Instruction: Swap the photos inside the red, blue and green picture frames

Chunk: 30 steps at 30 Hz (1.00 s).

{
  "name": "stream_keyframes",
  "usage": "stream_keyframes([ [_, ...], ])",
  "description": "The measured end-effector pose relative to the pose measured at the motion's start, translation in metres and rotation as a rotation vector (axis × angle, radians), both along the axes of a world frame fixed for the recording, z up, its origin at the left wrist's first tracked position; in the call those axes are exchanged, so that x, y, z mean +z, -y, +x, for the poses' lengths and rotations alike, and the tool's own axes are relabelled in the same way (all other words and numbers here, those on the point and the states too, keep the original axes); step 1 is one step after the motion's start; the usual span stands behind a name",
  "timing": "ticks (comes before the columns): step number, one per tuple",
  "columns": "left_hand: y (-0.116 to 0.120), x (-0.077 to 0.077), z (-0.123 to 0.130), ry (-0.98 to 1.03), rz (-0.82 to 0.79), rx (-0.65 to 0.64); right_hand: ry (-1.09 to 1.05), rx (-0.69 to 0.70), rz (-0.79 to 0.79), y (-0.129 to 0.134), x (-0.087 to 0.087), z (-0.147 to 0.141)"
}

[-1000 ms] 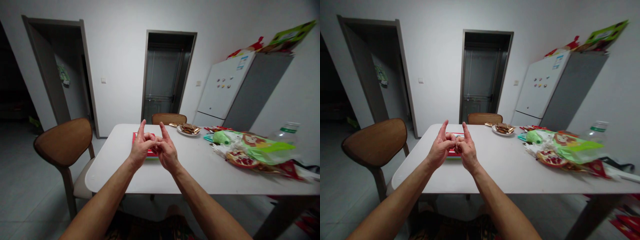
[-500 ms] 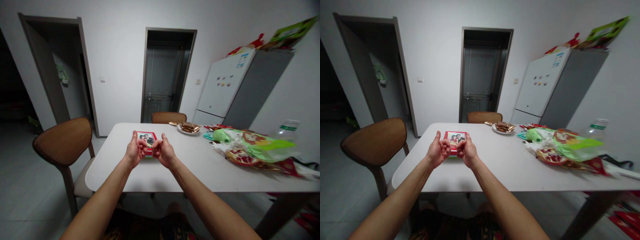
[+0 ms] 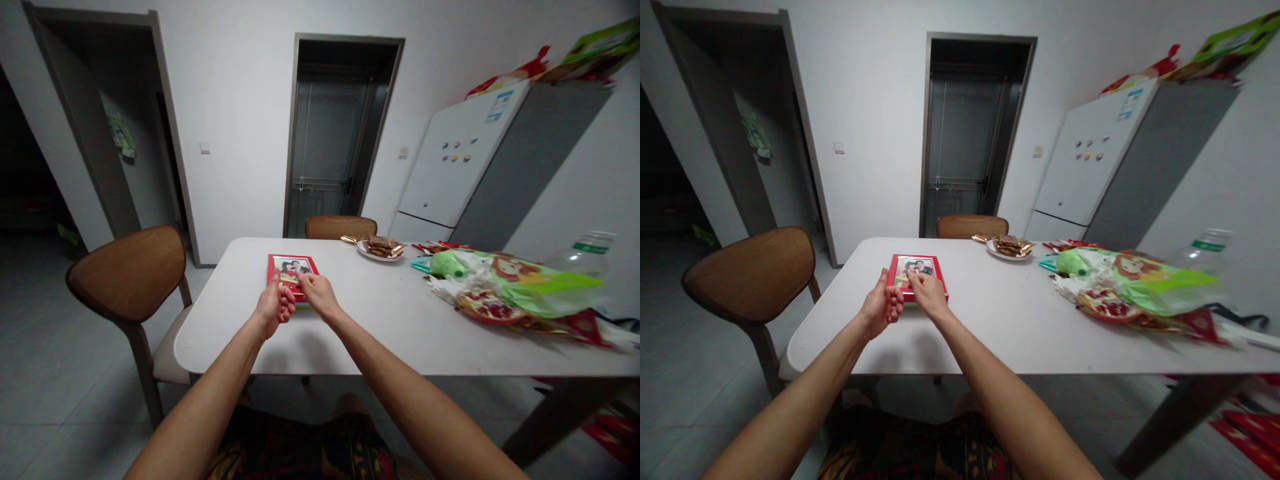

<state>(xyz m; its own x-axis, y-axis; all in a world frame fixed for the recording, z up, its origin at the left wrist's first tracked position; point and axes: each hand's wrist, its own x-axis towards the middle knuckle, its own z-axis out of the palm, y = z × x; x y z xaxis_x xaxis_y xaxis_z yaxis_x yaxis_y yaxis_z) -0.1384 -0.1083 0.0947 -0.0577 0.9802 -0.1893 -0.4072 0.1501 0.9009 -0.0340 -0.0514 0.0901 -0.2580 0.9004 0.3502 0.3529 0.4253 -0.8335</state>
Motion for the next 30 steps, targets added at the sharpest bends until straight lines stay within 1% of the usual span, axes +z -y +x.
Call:
stream_keyframes([
  [1,-0.001,-0.011,-0.002,0.007,-0.029,0.03,0.169,-0.06,0.149,-0.007,-0.008,0.001],
  [2,-0.003,-0.022,-0.004,0.014,-0.051,0.052,0.339,-0.091,0.264,-0.013,-0.016,0.003],
  [3,-0.004,-0.034,-0.006,0.024,-0.07,0.07,0.492,-0.099,0.338,-0.017,-0.023,0.005],
  [5,-0.008,-0.053,-0.009,0.052,-0.09,0.112,0.702,-0.086,0.395,-0.022,-0.034,0.009],
  [6,-0.009,-0.06,-0.009,0.07,-0.087,0.133,0.755,-0.078,0.405,-0.022,-0.037,0.01],
  [8,-0.013,-0.068,-0.006,0.109,-0.051,0.171,0.789,-0.055,0.433,-0.017,-0.039,0.011],
  [10,-0.017,-0.071,0.0,0.148,0.016,0.211,0.78,0.002,0.469,-0.006,-0.039,0.009],
  [12,-0.019,-0.069,0.007,0.175,0.095,0.266,0.741,0.076,0.486,0.007,-0.038,0.009],
  [14,-0.019,-0.066,0.015,0.177,0.167,0.326,0.652,0.112,0.459,0.017,-0.037,0.011],
  [15,-0.017,-0.065,0.019,0.168,0.2,0.349,0.587,0.108,0.44,0.02,-0.036,0.014],
  [16,-0.014,-0.062,0.022,0.152,0.229,0.362,0.508,0.081,0.419,0.022,-0.035,0.018],
  [18,-0.002,-0.057,0.028,0.12,0.274,0.358,0.321,-0.022,0.358,0.023,-0.033,0.03],
  [19,0.006,-0.053,0.03,0.091,0.293,0.344,0.215,-0.079,0.305,0.024,-0.031,0.037],
  [21,0.026,-0.043,0.035,-0.047,0.355,0.301,-0.023,-0.157,0.13,0.027,-0.025,0.052],
  [23,0.05,-0.032,0.04,-0.362,0.477,0.234,-0.276,-0.16,-0.091,0.037,-0.018,0.066],
  [24,0.062,-0.027,0.042,-0.534,0.543,0.2,-0.396,-0.133,-0.191,0.044,-0.014,0.072],
  [26,0.083,-0.019,0.045,-0.844,0.702,0.154,-0.584,-0.037,-0.342,0.061,-0.006,0.079],
  [28,0.1,-0.018,0.047,-1.108,0.862,0.114,-0.682,0.077,-0.458,0.075,-0.003,0.082],
  [30,0.11,-0.022,0.048,-1.334,0.96,0.08,-0.716,0.15,-0.56,0.084,-0.005,0.081],
])
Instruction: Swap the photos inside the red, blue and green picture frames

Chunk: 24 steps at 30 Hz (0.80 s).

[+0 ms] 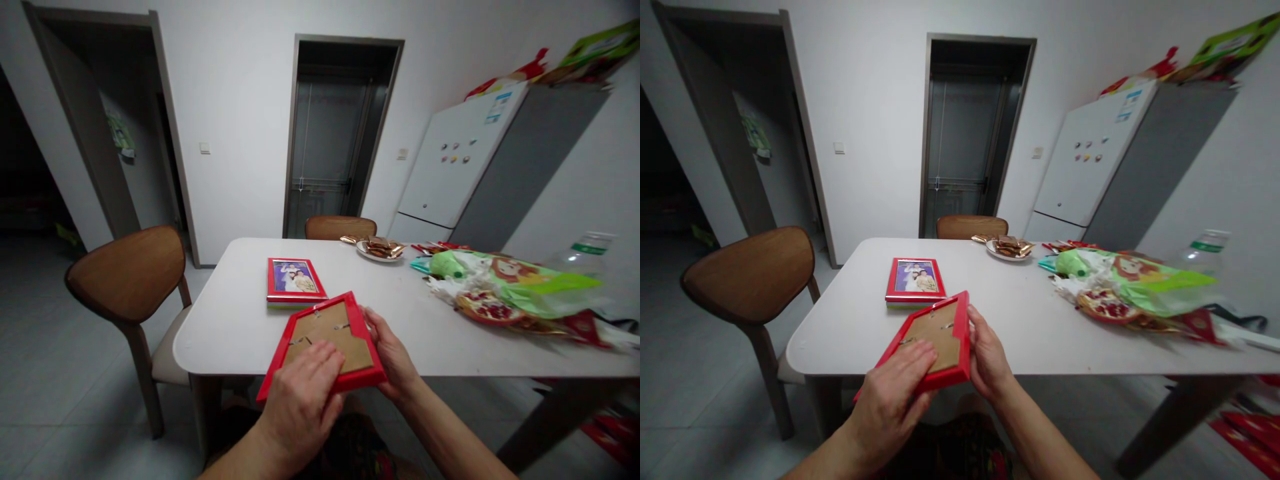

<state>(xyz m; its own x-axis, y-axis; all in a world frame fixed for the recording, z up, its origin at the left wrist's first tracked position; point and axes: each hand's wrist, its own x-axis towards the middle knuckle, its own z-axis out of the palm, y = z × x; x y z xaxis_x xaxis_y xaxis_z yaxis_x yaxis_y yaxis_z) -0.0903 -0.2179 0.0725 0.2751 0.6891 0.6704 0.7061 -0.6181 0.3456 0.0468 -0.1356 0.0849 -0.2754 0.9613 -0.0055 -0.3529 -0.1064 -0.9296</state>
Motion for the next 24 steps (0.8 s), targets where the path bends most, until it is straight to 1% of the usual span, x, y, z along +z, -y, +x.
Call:
stream_keyframes([
  [3,0.003,-0.014,-0.001,-0.217,0.048,0.079,-0.012,0.082,-0.069,-0.001,-0.013,-0.005],
  [6,-0.001,-0.034,-0.001,-0.326,0.067,0.133,0.093,0.124,-0.04,-0.013,-0.034,-0.008],
  [8,-0.005,-0.048,-0.001,-0.373,0.058,0.149,0.246,0.116,0.034,-0.024,-0.048,-0.008],
  [10,-0.008,-0.062,0.002,-0.402,0.038,0.159,0.444,0.086,0.143,-0.033,-0.06,-0.007],
  [13,-0.012,-0.079,0.006,-0.423,0.004,0.174,0.748,0.0,0.339,-0.044,-0.072,-0.005],
  [15,-0.014,-0.085,0.01,-0.434,-0.012,0.179,0.923,-0.06,0.448,-0.048,-0.076,-0.005],
  [18,-0.016,-0.089,0.014,-0.433,-0.024,0.183,1.121,-0.101,0.541,-0.052,-0.078,-0.006],
  [21,-0.019,-0.09,0.014,-0.428,-0.038,0.185,1.246,-0.109,0.582,-0.055,-0.079,-0.007],
  [24,-0.024,-0.088,0.011,-0.432,-0.06,0.176,1.312,-0.116,0.628,-0.059,-0.082,-0.008],
])
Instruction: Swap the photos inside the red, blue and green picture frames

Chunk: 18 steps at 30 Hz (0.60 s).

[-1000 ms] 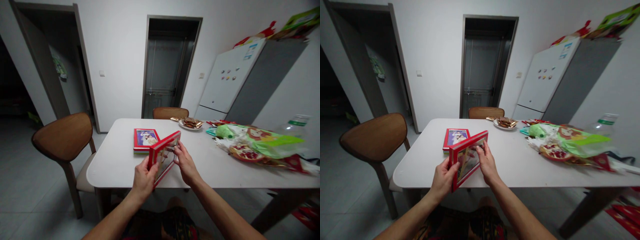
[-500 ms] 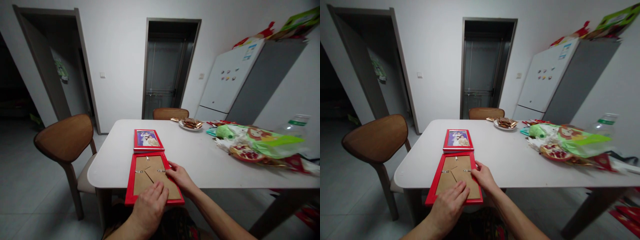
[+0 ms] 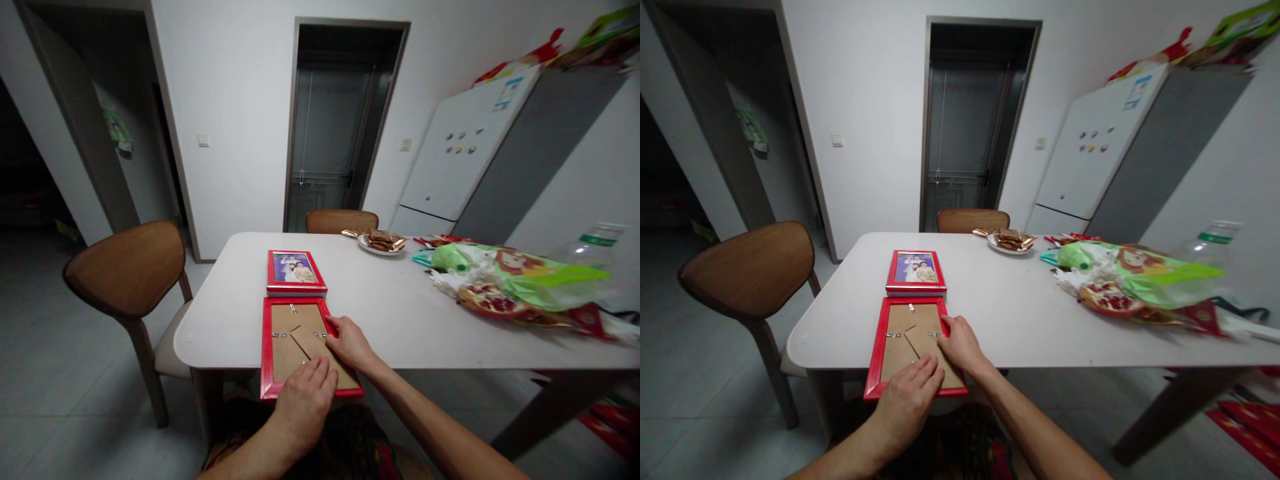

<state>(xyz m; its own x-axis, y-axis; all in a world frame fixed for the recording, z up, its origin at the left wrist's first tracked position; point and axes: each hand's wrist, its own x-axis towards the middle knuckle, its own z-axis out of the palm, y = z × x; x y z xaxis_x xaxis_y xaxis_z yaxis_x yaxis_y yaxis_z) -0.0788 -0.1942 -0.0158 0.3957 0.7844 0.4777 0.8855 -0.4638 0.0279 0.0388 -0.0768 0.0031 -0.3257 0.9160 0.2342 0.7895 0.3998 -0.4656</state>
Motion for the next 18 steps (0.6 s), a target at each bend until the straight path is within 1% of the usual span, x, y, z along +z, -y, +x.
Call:
stream_keyframes([
  [5,-0.015,0.006,-0.007,-0.007,-0.061,-0.033,0.063,0.033,0.061,-0.013,-0.002,-0.006],
  [8,-0.025,0.012,-0.01,0.013,-0.118,-0.035,0.088,0.065,0.093,-0.023,0.002,-0.01],
  [11,-0.028,0.02,-0.021,0.067,-0.203,-0.03,0.122,0.109,0.082,-0.03,0.008,-0.012],
  [13,-0.025,0.024,-0.035,0.106,-0.249,0.015,0.142,0.134,0.078,-0.033,0.01,-0.011],
  [15,-0.021,0.027,-0.052,0.144,-0.285,0.1,0.168,0.139,0.079,-0.033,0.011,-0.011],
  [16,-0.019,0.028,-0.06,0.16,-0.305,0.131,0.185,0.127,0.077,-0.033,0.011,-0.012],
  [18,-0.017,0.029,-0.072,0.187,-0.345,0.154,0.219,0.076,0.07,-0.032,0.011,-0.015],
])
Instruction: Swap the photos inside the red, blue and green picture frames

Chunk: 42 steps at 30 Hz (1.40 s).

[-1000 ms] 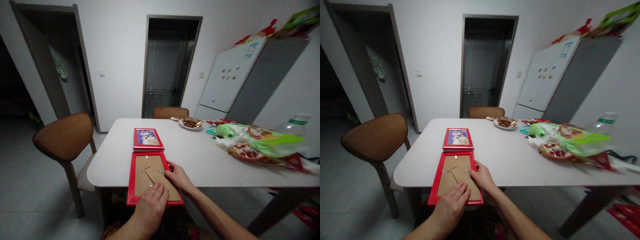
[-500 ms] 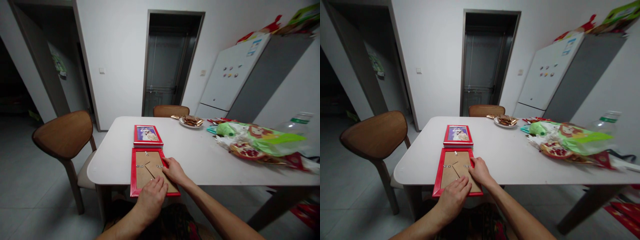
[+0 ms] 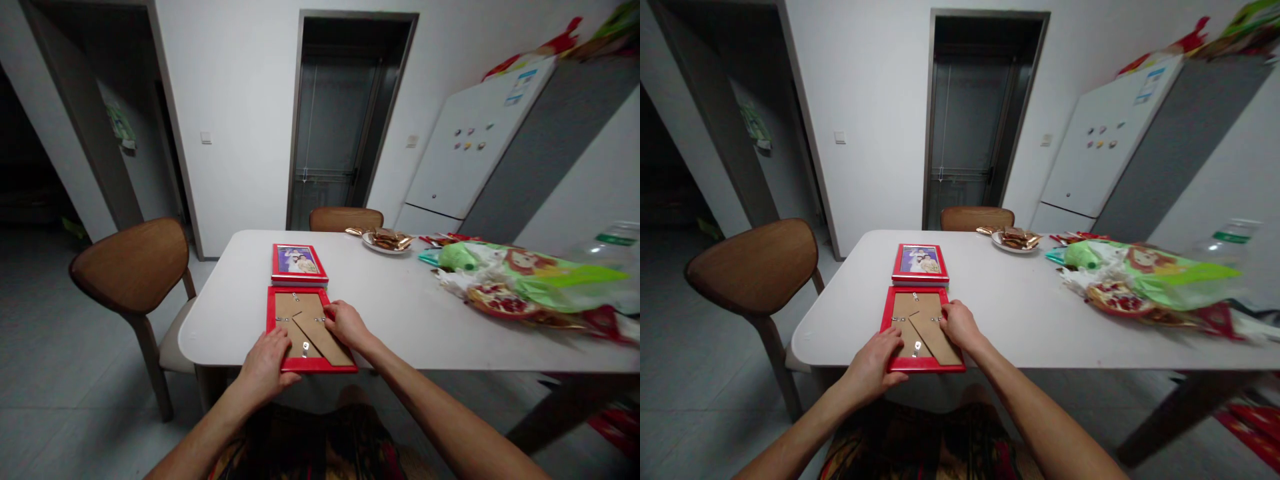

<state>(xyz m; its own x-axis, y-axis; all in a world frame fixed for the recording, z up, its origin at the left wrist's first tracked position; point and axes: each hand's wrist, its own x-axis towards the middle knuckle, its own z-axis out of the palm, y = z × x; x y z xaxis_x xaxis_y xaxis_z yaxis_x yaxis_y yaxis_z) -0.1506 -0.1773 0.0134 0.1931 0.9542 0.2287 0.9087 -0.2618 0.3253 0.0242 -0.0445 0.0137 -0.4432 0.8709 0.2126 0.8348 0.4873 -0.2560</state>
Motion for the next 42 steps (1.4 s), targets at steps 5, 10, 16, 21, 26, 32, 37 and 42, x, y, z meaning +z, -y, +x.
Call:
stream_keyframes([
  [5,0.001,0.0,-0.005,0.073,-0.034,-0.013,0.008,-0.069,0.022,0.0,-0.002,-0.006],
  [10,0.003,-0.001,-0.005,0.113,-0.032,-0.012,-0.003,-0.044,0.091,0.004,-0.001,-0.011],
  [16,0.004,-0.004,-0.007,0.128,-0.014,-0.034,-0.081,0.296,0.033,0.018,0.002,-0.053],
  [21,0.005,-0.003,-0.003,0.14,-0.014,-0.021,-0.086,0.277,0.059,0.018,-0.002,-0.081],
  [26,0.005,0.0,-0.002,0.149,-0.033,-0.012,-0.08,0.19,0.043,0.012,-0.006,-0.085],
  [32,0.007,0.001,-0.003,0.133,-0.05,-0.022,-0.034,0.006,0.07,-0.004,-0.005,-0.073],
  [37,0.007,0.005,-0.003,0.146,-0.061,-0.016,-0.007,0.006,0.037,-0.012,-0.007,-0.069],
  [42,0.006,0.006,-0.003,0.18,-0.07,-0.011,-0.03,0.04,0.026,-0.009,-0.005,-0.072],
])
